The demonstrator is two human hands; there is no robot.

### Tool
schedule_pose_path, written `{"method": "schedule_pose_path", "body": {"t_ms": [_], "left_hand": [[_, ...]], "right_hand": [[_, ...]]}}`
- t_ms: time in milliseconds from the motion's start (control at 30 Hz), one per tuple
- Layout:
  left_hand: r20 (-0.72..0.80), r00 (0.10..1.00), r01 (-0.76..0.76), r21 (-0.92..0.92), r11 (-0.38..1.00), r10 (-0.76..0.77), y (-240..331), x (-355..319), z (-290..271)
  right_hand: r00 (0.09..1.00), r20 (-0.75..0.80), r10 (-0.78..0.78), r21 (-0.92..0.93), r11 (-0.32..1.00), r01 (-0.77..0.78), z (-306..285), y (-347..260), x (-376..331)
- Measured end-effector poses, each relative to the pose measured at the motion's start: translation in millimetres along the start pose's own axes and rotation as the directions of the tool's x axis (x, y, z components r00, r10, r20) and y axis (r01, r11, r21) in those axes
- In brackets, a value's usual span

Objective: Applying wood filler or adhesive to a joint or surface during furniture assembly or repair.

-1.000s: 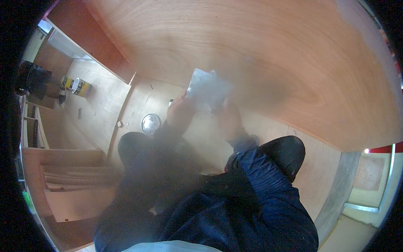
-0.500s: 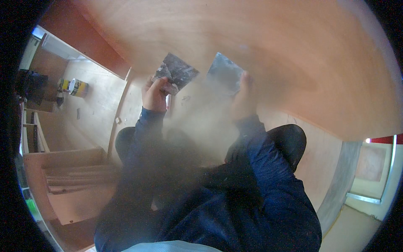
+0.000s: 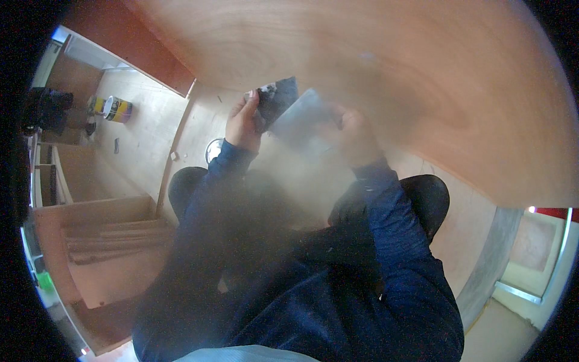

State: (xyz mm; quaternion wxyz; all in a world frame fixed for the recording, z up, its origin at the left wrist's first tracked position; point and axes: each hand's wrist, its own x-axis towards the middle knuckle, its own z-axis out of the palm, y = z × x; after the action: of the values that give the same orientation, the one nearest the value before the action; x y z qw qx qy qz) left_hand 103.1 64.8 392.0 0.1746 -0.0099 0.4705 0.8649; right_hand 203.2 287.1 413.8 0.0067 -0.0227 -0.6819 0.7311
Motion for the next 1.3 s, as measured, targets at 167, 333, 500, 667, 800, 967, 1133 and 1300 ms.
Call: {"method": "schedule_pose_path", "body": {"t_ms": [167,333,500,667,800,967,1133,1300], "left_hand": [[0.173,0.985,-0.034,0.19,0.981,0.001,-12.8,-20.2,15.9],[0.058,0.998,0.015,-0.056,0.998,-0.011,-4.4,-13.5,15.5],[-0.003,0.995,0.1,-0.227,0.969,-0.103,8.1,-2.0,1.1],[0.025,0.985,0.175,-0.157,0.972,-0.173,0.7,-10.3,5.6],[0.117,0.965,0.244,-0.071,0.967,-0.235,8.1,-18.6,13.2],[0.304,0.902,0.31,0.034,0.95,-0.305,17.4,-32.9,22.7],[0.283,0.891,0.375,-0.019,0.927,-0.355,14.6,-39.3,27.7],[0.301,0.891,0.382,-0.09,0.92,-0.341,8.7,-37.3,26.1]], "right_hand": [[0.985,-0.16,0.07,-0.145,0.985,-0.093,12.2,-8.5,-2.3],[0.954,-0.272,0.127,0.661,0.745,0.089,3.8,-12.2,1.1],[0.947,-0.312,0.072,0.896,0.354,0.268,-11.9,-13.6,2.2],[0.975,-0.216,-0.057,0.92,0.323,0.223,-12.4,-5.3,1.3],[0.948,-0.319,0.002,0.898,0.322,0.301,-11.0,-7.4,-1.5],[0.965,-0.243,-0.102,0.875,0.407,0.263,-7.3,-13.2,-9.9],[0.968,-0.234,-0.091,0.809,0.535,0.246,3.8,-5.1,-15.6],[0.922,-0.11,-0.371,0.744,0.584,0.324,1.6,-6.8,-10.0]]}}
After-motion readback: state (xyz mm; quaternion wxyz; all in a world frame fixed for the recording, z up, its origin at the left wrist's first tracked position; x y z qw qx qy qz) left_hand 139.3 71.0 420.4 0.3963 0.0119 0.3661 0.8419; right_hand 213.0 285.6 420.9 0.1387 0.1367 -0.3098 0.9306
